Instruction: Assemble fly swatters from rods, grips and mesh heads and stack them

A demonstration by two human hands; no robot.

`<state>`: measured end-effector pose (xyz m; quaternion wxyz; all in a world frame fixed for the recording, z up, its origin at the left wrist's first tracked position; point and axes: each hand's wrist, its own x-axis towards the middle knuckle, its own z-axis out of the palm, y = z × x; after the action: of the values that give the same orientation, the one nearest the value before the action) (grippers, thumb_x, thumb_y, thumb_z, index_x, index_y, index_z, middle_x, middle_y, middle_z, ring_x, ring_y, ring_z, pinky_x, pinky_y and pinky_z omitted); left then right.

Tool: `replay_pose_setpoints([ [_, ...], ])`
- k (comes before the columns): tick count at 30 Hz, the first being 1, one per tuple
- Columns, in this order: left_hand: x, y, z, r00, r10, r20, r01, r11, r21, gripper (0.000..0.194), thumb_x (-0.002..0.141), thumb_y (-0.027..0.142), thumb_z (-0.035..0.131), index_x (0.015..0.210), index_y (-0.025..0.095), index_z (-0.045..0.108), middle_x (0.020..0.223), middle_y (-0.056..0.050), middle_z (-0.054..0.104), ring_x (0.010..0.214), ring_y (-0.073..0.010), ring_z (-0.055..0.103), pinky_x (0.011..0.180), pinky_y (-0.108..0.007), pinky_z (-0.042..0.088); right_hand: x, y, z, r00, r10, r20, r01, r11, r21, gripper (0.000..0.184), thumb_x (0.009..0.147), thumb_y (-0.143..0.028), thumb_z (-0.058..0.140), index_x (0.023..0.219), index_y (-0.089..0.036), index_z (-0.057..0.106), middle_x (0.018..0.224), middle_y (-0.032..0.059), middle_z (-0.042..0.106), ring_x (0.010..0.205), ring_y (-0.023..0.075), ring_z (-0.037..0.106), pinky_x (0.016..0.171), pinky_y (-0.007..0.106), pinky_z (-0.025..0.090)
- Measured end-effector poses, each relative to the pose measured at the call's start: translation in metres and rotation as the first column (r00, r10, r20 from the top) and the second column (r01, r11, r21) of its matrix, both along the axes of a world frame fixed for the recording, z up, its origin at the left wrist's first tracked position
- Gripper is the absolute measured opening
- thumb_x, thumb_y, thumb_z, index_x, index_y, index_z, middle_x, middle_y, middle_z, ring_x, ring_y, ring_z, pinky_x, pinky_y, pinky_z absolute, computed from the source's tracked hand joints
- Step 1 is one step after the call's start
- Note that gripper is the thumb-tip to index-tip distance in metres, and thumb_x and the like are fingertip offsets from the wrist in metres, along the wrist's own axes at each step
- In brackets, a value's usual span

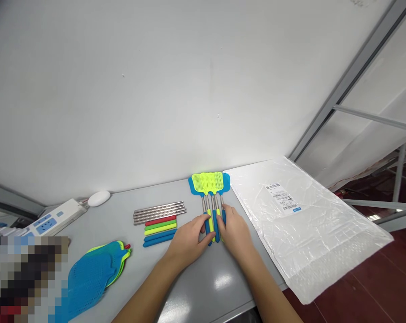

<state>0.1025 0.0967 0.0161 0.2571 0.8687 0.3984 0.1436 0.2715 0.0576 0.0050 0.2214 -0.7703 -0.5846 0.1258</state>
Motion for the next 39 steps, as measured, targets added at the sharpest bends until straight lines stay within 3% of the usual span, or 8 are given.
replay_pose_setpoints([
  [4, 0.001, 0.001, -0.003, 0.997, 0.073, 0.009, -0.073, 0.997, 0.003, 0.053, 0.093, 0.046, 0.046, 0.141, 0.025, 0.037, 0.128, -0.008, 0.051, 0.104, -0.0227, 0.060, 0.083, -0.032, 0.048, 0.000, -0.009, -0.004, 1.000, -0.023, -0.018, 0.023, 1.000, 0.005, 0.039, 0.097, -0.037, 0.037, 0.129, -0.018, 0.048, 0.105, 0.0093, 0.067, 0.088, 0.0220, 0.065, 0.068, 0.028, 0.041],
  [7, 0.003, 0.002, -0.005, 0.996, 0.086, -0.015, -0.085, 0.996, 0.040, 0.053, 0.094, 0.044, 0.044, 0.143, 0.025, 0.036, 0.138, -0.009, 0.044, 0.109, -0.0238, 0.059, 0.085, -0.034, 0.049, -0.002, -0.010, -0.005, 0.999, -0.033, -0.013, 0.033, 0.999, 0.008, 0.036, 0.096, -0.035, 0.038, 0.126, -0.019, 0.049, 0.096, 0.0072, 0.068, 0.079, 0.0211, 0.063, 0.064, 0.028, 0.038],
  [14, 0.006, 0.003, -0.009, 0.997, 0.048, -0.059, -0.040, 0.991, 0.128, 0.046, 0.095, 0.039, 0.041, 0.139, 0.024, 0.043, 0.145, -0.007, 0.042, 0.124, -0.0247, 0.051, 0.092, -0.036, 0.049, -0.006, -0.006, 0.000, 0.999, -0.032, 0.004, 0.032, 0.999, 0.013, 0.033, 0.094, -0.029, 0.039, 0.121, -0.017, 0.053, 0.088, 0.0063, 0.069, 0.075, 0.0214, 0.062, 0.062, 0.028, 0.032],
  [25, 0.006, 0.004, -0.007, 0.997, 0.045, -0.058, -0.038, 0.991, 0.129, 0.046, 0.096, 0.038, 0.040, 0.139, 0.024, 0.044, 0.146, -0.007, 0.041, 0.122, -0.0240, 0.052, 0.090, -0.035, 0.050, -0.007, -0.006, 0.001, 1.000, 0.008, -0.014, -0.008, 0.999, 0.035, 0.033, 0.094, -0.026, 0.040, 0.121, -0.018, 0.055, 0.105, 0.0074, 0.070, 0.088, 0.0231, 0.064, 0.074, 0.031, 0.036],
  [34, -0.001, -0.001, 0.005, 0.999, 0.047, 0.026, -0.046, 0.998, -0.044, 0.053, 0.092, 0.042, 0.049, 0.142, 0.024, 0.041, 0.147, -0.010, 0.037, 0.123, -0.0253, 0.051, 0.099, -0.036, 0.044, -0.001, -0.020, 0.001, 0.989, -0.049, -0.138, 0.054, 0.998, 0.034, 0.038, 0.099, -0.031, 0.028, 0.129, -0.018, 0.047, 0.098, 0.0075, 0.069, 0.083, 0.0213, 0.064, 0.069, 0.030, 0.043],
  [39, -0.005, -0.014, 0.011, 0.999, 0.049, 0.002, -0.047, 0.979, -0.196, 0.069, 0.084, 0.040, 0.064, 0.145, 0.023, 0.036, 0.123, -0.008, 0.056, 0.114, -0.0248, 0.054, 0.096, -0.035, 0.044, 0.006, -0.042, -0.005, 0.970, 0.019, -0.243, -0.004, 0.998, 0.063, 0.036, 0.100, -0.032, 0.029, 0.127, -0.021, 0.050, 0.093, 0.0054, 0.067, 0.085, 0.0222, 0.061, 0.076, 0.034, 0.046],
])
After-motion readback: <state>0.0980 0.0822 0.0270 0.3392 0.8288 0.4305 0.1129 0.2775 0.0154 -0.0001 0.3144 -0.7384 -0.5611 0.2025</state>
